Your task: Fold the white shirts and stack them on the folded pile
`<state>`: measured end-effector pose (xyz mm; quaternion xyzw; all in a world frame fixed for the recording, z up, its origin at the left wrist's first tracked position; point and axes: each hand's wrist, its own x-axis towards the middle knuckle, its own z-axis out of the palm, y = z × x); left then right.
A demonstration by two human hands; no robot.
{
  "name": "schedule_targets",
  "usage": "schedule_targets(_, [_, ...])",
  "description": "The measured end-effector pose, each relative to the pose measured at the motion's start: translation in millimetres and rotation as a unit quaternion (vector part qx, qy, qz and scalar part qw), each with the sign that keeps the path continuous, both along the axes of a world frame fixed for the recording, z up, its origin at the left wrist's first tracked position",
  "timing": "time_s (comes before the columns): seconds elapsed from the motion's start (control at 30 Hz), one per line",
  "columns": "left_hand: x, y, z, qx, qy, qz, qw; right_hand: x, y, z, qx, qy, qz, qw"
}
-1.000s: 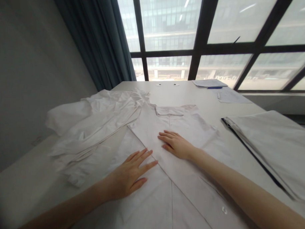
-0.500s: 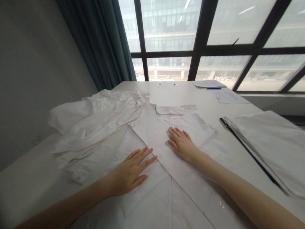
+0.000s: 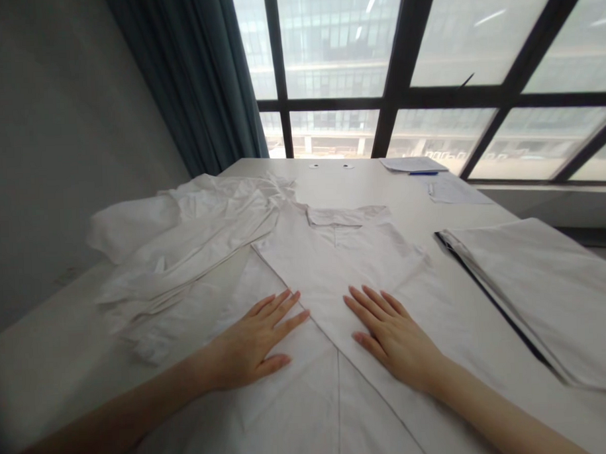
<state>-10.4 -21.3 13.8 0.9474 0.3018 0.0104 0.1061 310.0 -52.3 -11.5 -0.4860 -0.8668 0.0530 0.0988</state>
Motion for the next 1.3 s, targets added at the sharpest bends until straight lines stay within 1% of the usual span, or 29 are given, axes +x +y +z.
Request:
schedule_targets(0.2, [0.0, -0.5, 1.3, -0.002, 0.002, -0.002, 1.0, 10.4, -8.9, 3.3, -0.022, 0.02, -0.012, 0.999])
schedule_targets(0.3, [0.4, -0.7, 2.4, -0.005, 0.002, 0.005, 1.0, 14.7, -7.5, 5.4, -0.043, 0.099, -0.032, 0.994])
schedule_targets(0.37, [0.4, -0.4, 2.6, -0.008, 0.0, 0.006, 1.0, 19.1, -5.1, 7.6, -0.057, 0.19, -0.077, 0.977])
schedule_targets(0.43, [0.2, 0.0, 2.5, -0.01, -0.001, 0.007, 1.0, 24.1, -2.6, 11.0, -0.07, 0.266, -0.142, 0.951])
schedule_targets(0.5, [0.0, 0.2, 2.5, -0.011, 0.002, 0.008, 1.0, 28.3, -0.7, 15.5, -0.073, 0.304, -0.19, 0.931])
schedule_targets(0.53, [0.0, 0.3, 2.6, -0.011, 0.005, 0.008, 1.0, 29.6, -0.4, 18.1, -0.072, 0.311, -0.199, 0.926])
schedule_targets(0.57, [0.1, 0.3, 2.8, -0.011, 0.006, 0.007, 1.0, 30.2, -0.5, 20.9, -0.07, 0.313, -0.199, 0.926])
schedule_targets(0.63, [0.2, 0.3, 3.1, -0.01, 0.005, 0.006, 1.0, 30.0, -2.2, 26.7, -0.078, 0.295, -0.179, 0.935])
schedule_targets(0.77, [-0.1, 0.9, 1.7, -0.004, -0.008, 0.005, 1.0, 27.0, -8.3, 36.7, -0.132, 0.169, -0.085, 0.973])
schedule_targets(0.83, [-0.6, 1.5, 0.2, -0.002, -0.014, 0.004, 1.0, 25.9, -10.7, 39.8, -0.145, 0.114, -0.052, 0.981])
schedule_targets(0.9, [-1.0, 1.9, -1.1, -0.002, -0.015, 0.003, 1.0, 25.2, -11.7, 41.6, -0.153, 0.089, -0.046, 0.983])
schedule_targets(1.03, [-1.4, 1.4, -1.9, -0.002, -0.022, 0.003, 1.0, 24.1, -10.5, 41.6, -0.171, 0.082, -0.037, 0.981])
schedule_targets(1.13, [-1.1, 1.0, -2.5, -0.001, -0.031, 0.005, 1.0, 24.0, -8.3, 38.3, -0.161, 0.093, -0.033, 0.982])
schedule_targets(1.2, [-1.0, 2.5, -4.4, -0.004, -0.048, 0.02, 0.999, 24.2, -6.7, 35.3, -0.149, 0.107, -0.029, 0.983])
schedule_targets(1.3, [-1.8, 8.3, -9.4, -0.01, -0.114, 0.066, 0.991, 24.7, -5.4, 31.9, -0.14, 0.124, -0.018, 0.982])
